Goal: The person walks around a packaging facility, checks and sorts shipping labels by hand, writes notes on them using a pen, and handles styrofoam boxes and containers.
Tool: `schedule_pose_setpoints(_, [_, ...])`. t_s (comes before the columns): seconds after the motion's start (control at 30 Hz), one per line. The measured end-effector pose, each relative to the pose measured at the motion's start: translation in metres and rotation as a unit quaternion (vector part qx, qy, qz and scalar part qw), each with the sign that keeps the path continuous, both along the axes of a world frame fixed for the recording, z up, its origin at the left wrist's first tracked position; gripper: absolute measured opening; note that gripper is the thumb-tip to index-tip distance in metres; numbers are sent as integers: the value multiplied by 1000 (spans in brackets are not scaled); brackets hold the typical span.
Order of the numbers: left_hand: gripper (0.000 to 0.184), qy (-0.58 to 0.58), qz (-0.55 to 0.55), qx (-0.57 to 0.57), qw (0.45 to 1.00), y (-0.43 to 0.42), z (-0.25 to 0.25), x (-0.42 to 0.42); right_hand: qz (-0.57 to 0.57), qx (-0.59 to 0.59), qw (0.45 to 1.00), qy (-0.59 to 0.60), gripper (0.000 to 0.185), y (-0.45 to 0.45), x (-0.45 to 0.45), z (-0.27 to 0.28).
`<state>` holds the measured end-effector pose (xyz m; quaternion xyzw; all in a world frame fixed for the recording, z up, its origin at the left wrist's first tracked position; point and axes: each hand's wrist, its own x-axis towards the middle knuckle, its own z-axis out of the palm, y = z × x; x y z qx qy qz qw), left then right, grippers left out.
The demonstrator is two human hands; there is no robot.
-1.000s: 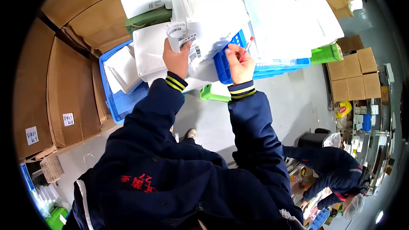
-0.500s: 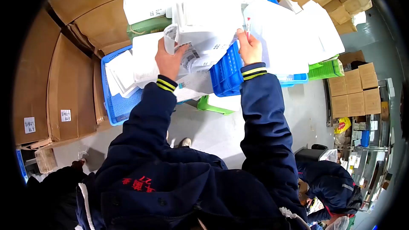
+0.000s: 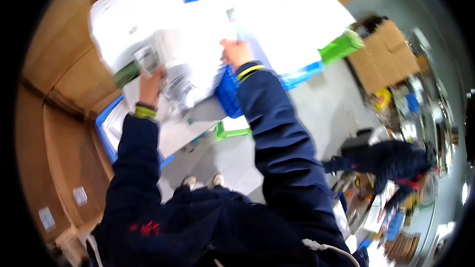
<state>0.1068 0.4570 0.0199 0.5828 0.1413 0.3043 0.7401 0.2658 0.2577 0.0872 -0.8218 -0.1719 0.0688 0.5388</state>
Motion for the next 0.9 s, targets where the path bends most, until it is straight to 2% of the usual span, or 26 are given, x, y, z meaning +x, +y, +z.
schedule_pose_setpoints(0.03, [35,86,-1,64,994,19,-17,9,-9,-18,1000,3,39,5,8,-21])
schedule_pose_setpoints(0.07, [38,28,-82,-21,996,21,-8,2,-114,10,993,-17,40,4,-20,-12])
schedule_pose_setpoints(0.1, [44,-45,-116,11,992,27,-19,4,-132,74,988,-32,37,9,-13,-42])
schedule_pose_setpoints(0.13, [44,-70,-143,0,987,33,-34,-1,-136,47,989,-29,32,-2,-53,-18])
schedule_pose_setpoints(0.17, [46,-92,-199,39,975,35,-41,-11,-108,110,988,15,28,-11,-63,-26])
schedule_pose_setpoints(0.2, [56,-60,-194,77,976,28,-34,-29,-103,121,987,-27,25,-24,-85,-14])
schedule_pose_setpoints(0.23, [60,-44,-182,171,967,43,-41,-53,-92,141,984,-58,24,-17,-117,-8])
schedule_pose_setpoints(0.27, [63,-82,-205,7,975,36,-52,-74,-95,124,987,-38,24,-21,-139,-9])
schedule_pose_setpoints(0.3, [62,-77,-168,150,971,33,-64,-86,-112,149,982,-30,24,-36,-156,-10])
schedule_pose_setpoints(0.37, [60,-57,-30,420,905,24,-88,-107,-126,159,979,-29,24,-66,-199,-3])
schedule_pose_setpoints(0.4, [60,-68,-41,445,892,17,-91,-102,-145,161,976,-28,32,-85,-220,0])
schedule_pose_setpoints(0.5, [61,-98,-199,440,870,-18,-81,-66,-262,175,944,-98,37,-122,-280,18])
schedule_pose_setpoints(0.53, [62,-119,-253,466,840,-33,-75,-59,-321,156,933,-53,36,-135,-308,6])
schedule_pose_setpoints(0.6, [63,-176,-340,532,755,-70,-62,-45,-419,235,877,-26,35,-153,-357,-12])
schedule_pose_setpoints(0.67, [64,-197,-467,472,721,-119,-58,-45,-521,208,828,4,33,-169,-402,-28])
schedule_pose_setpoints(0.7, [64,-146,-598,257,745,-154,-56,-60,-585,230,777,-28,27,-173,-413,-27])
schedule_pose_setpoints(0.73, [64,-82,-672,19,735,-189,-52,-75,-635,256,725,-73,23,-181,-446,-52])
schedule_pose_setpoints(0.77, [59,-76,-675,107,726,-220,-73,-81,-670,272,685,-86,23,-189,-480,-60])
schedule_pose_setpoints(0.8, [55,-27,-741,72,667,-249,-79,-87,-700,286,647,-94,24,-191,-513,-54])
schedule_pose_setpoints(0.83, [51,-28,-790,86,606,-288,-33,-124,-754,243,602,-102,24,-197,-541,-52])
schedule_pose_setpoints(0.87, [47,-45,-800,122,585,-325,-25,-144,-801,199,555,-106,24,-205,-568,-51])
schedule_pose_setpoints(0.9, [46,-52,-857,33,512,-365,-21,-165,-818,218,519,-119,24,-214,-594,-50])
